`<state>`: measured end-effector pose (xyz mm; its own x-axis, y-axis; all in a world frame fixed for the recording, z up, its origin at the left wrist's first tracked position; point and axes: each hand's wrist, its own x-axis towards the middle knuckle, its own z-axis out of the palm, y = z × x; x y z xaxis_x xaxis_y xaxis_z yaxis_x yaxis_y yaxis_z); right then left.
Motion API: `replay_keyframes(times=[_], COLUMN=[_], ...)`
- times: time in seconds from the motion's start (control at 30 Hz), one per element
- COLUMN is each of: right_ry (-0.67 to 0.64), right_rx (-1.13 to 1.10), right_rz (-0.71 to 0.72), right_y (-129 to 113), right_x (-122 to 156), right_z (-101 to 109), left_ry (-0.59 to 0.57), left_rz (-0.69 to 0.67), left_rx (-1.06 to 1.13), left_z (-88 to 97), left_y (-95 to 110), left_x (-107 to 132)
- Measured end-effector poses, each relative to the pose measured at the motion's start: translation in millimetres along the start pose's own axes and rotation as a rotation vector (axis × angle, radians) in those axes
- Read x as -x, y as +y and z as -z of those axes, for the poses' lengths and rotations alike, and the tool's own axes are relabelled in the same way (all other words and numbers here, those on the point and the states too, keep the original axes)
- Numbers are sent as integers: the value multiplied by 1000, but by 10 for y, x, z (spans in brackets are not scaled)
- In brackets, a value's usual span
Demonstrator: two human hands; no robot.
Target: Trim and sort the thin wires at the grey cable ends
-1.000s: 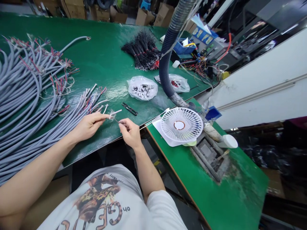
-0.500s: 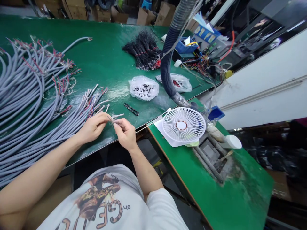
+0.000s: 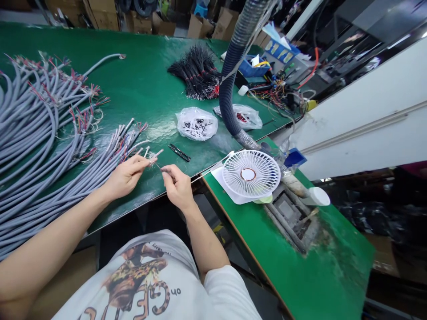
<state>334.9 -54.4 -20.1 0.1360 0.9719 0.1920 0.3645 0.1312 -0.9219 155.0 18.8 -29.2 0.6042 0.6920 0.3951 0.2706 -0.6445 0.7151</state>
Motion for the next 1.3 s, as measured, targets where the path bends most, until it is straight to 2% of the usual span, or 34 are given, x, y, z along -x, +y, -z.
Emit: replay_keyframes(times=[0.43, 0.7, 0.87, 0.93, 1.07, 1.17, 1.3], right_ry=[-102, -166, -190, -166, -24, 35, 17], right_rx=[61, 144, 150, 28, -245, -319, -362], right_rz=[-51, -16, 1, 1, -18, -49, -75], right_y=[-15, -37, -40, -36, -31, -51, -115], right_x=[25, -1, -14, -13, -22, -33, -29], right_z=[117, 201, 202, 140, 9, -40, -92], left_ry=[-40, -19, -14, -21, -15, 70, 215], left_rz=[-68, -145, -225, -234, -225, -145, -27], left_rx=[-349, -436, -358, -306, -212, -163, -36], left_z=[-33, -52, -84, -89, -76, -60, -66], left_y=[-18, -44, -88, -94, -50, 50, 168], left_x=[44, 47, 41, 37, 18, -4, -18])
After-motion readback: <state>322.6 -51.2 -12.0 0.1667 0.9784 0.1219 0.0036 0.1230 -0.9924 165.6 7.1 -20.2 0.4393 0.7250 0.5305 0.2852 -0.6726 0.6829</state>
